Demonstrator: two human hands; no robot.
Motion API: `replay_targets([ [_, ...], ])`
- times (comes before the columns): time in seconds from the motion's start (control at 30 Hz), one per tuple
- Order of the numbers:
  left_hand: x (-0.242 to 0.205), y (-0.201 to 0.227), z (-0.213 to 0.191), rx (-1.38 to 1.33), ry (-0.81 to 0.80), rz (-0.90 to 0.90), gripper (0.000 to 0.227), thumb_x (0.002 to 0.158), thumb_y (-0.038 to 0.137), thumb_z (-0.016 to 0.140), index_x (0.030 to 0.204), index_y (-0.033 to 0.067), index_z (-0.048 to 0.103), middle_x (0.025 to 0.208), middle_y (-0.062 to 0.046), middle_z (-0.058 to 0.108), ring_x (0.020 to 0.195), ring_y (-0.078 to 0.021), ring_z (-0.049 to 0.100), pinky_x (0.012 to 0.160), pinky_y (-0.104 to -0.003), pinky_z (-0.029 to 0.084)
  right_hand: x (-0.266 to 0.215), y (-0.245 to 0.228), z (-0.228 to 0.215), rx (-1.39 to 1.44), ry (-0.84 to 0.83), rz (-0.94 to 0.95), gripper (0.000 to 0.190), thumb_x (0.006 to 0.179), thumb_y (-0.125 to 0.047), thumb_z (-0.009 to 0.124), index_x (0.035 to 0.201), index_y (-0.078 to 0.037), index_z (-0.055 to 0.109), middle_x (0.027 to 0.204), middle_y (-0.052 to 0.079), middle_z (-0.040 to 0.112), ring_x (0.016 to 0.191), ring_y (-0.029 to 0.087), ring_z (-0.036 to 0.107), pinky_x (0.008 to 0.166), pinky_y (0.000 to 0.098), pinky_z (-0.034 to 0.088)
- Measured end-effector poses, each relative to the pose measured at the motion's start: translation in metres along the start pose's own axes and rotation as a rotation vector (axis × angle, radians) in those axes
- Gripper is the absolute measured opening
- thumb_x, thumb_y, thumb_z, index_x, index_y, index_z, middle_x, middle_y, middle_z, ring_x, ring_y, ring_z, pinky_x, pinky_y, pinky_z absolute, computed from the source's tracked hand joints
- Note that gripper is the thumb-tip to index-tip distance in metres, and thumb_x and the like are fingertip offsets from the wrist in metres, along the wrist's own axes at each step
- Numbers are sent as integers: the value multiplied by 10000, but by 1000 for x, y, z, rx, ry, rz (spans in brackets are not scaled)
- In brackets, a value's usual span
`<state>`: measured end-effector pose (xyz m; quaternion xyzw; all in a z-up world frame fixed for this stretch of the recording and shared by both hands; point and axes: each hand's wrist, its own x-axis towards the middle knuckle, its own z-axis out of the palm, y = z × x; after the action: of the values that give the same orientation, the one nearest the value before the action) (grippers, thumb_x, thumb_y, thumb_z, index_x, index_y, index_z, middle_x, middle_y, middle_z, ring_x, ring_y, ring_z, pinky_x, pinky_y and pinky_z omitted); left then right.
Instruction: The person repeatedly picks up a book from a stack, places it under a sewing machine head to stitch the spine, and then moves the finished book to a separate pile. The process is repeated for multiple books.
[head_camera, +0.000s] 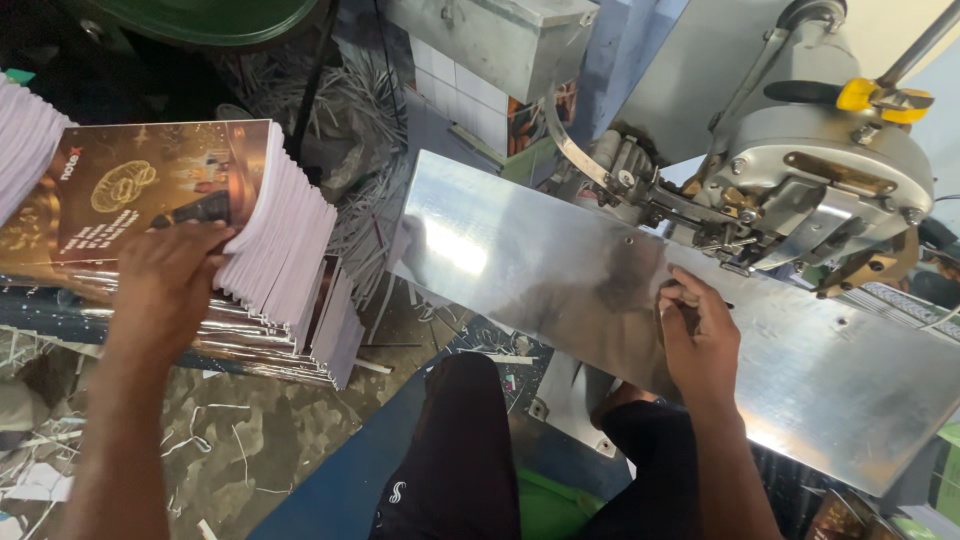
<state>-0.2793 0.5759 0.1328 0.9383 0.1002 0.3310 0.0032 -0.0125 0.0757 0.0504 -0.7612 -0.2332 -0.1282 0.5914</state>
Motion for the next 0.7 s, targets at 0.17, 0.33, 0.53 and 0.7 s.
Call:
replay_targets([
  [0.17, -4, 28, 15, -58, 104, 34, 231, 1021, 38, 665, 1247, 74, 693, 1250, -73, 711, 1199, -253, 629, 1082, -454, 391, 1, -9, 10, -79, 46, -43, 369, 982, -20, 643, 1351, -11, 636, 1113, 109, 693, 981, 137, 672, 871, 252, 541],
  [0.33, -6, 50, 19, -66, 167, 71, 293, 961, 5, 664, 1244, 77, 693, 1255, -74, 711, 1242, -258, 628, 1083, -456, 388, 0, -31, 45, -79, -50, -59, 355, 983, -75, 614, 1334, -41, 650, 1102, 98, 732, 994, 141, 700, 843, 272, 545],
  [0.53, -7, 77, 21, -95, 193, 101, 293, 924, 21, 676, 1207, 97, 698, 1254, -51, 719, 1257, -239, 627, 1088, -451, 382, -13, -73, 144, 227, -408, 16, 429, 1013, -278, 622, 1379, -55, 637, 1091, 90, 771, 944, 144, 711, 879, 287, 588],
  [0.7, -7, 97, 23, -77, 193, 110, 278, 932, 57, 687, 1203, 121, 697, 1260, -23, 721, 1244, -212, 633, 1085, -423, 388, -8, -115, 221, 609, -727, 442, 610, 1007, -432, 570, 1452, -29, 463, 1220, 127, 726, 1043, 216, 761, 889, 318, 595],
])
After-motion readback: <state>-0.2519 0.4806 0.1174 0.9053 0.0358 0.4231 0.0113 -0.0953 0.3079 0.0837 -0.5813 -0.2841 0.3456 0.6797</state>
